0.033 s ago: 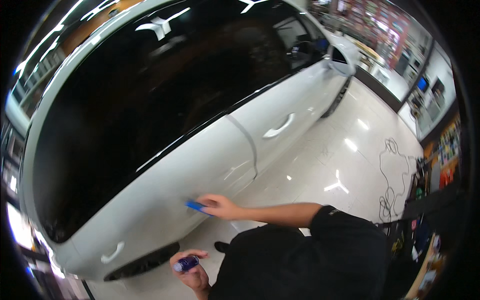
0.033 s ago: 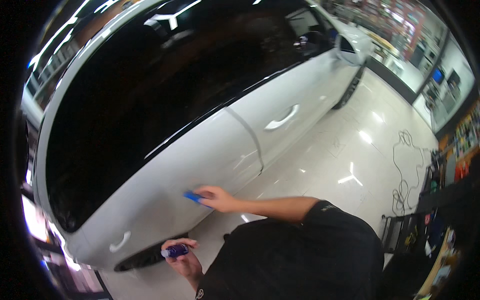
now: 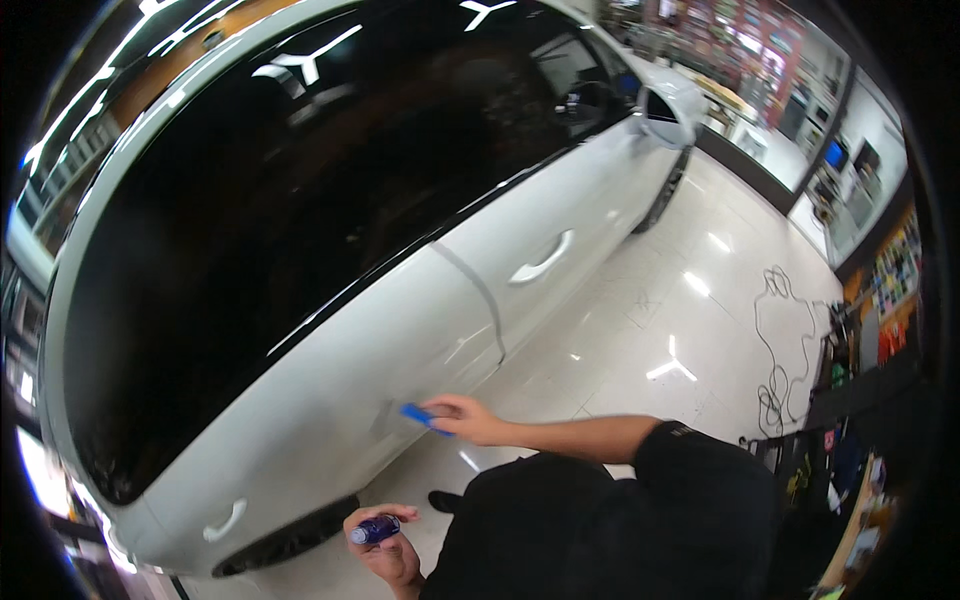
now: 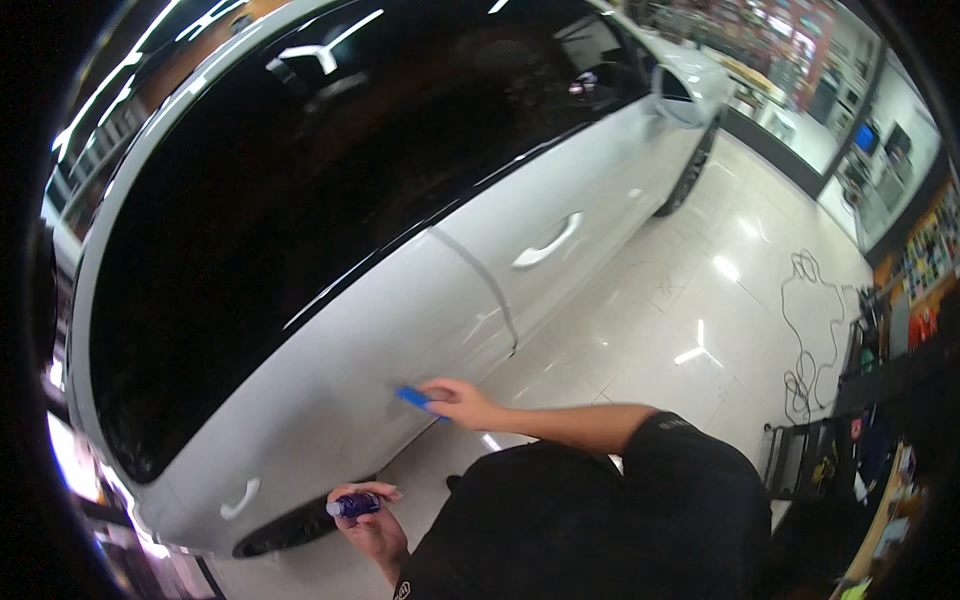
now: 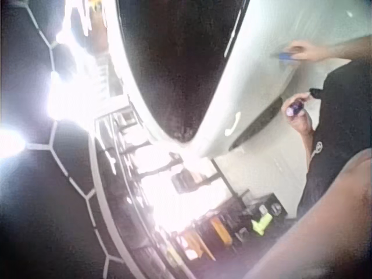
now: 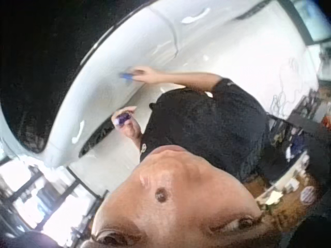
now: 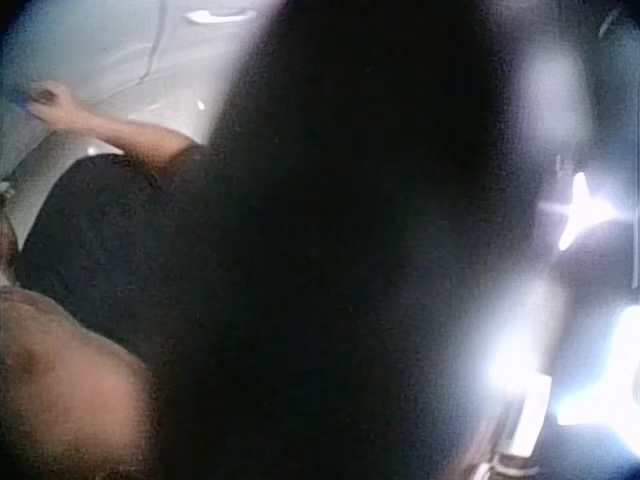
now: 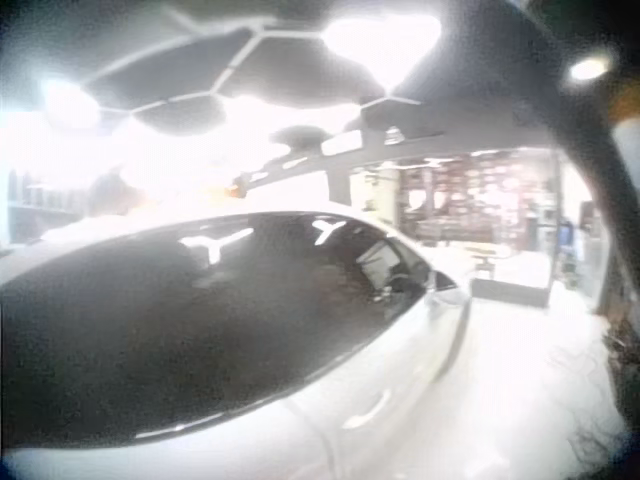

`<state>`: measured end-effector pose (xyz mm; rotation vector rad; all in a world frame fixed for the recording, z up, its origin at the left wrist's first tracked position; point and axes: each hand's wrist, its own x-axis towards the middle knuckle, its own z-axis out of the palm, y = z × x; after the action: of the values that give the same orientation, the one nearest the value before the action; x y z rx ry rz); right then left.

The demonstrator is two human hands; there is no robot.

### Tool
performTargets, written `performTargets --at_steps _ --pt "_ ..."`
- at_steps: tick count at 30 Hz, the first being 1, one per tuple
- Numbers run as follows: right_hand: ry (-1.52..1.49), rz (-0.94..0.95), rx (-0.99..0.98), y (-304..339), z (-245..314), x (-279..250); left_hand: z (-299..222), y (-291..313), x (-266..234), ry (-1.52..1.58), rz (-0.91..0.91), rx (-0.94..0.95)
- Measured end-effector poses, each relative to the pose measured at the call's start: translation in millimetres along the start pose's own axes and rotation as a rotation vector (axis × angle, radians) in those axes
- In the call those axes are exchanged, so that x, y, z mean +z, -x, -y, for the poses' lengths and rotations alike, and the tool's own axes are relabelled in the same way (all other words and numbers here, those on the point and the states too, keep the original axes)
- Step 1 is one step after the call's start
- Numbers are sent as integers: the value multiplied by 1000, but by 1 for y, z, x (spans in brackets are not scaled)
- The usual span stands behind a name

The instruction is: The person cleans the windows of a white car using a blue squeegee and a spray bottle. They wipe the rear window, side windows, and front windshield, moving around the vehicle to reach each surface.

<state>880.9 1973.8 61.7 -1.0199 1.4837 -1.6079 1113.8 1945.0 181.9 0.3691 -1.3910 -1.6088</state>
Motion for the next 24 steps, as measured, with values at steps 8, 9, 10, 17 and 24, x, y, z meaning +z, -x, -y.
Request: performTargets --at_steps 8,9,10,17,24 --pt "-595 -702 189 202 -20 -237 97 -17 215 217 491 -329" --pt "-637 -711 149 209 -10 -253 106 -23 248 257 557 -323" --pt "-681 -712 113 217 2 -267 115 -28 280 283 609 -298" --pt "-798 -879 -145 255 30 -398 195 -60 474 441 945 -297" --pt "-757 -961 -91 240 32 -582 277 -104 632 561 871 -241"
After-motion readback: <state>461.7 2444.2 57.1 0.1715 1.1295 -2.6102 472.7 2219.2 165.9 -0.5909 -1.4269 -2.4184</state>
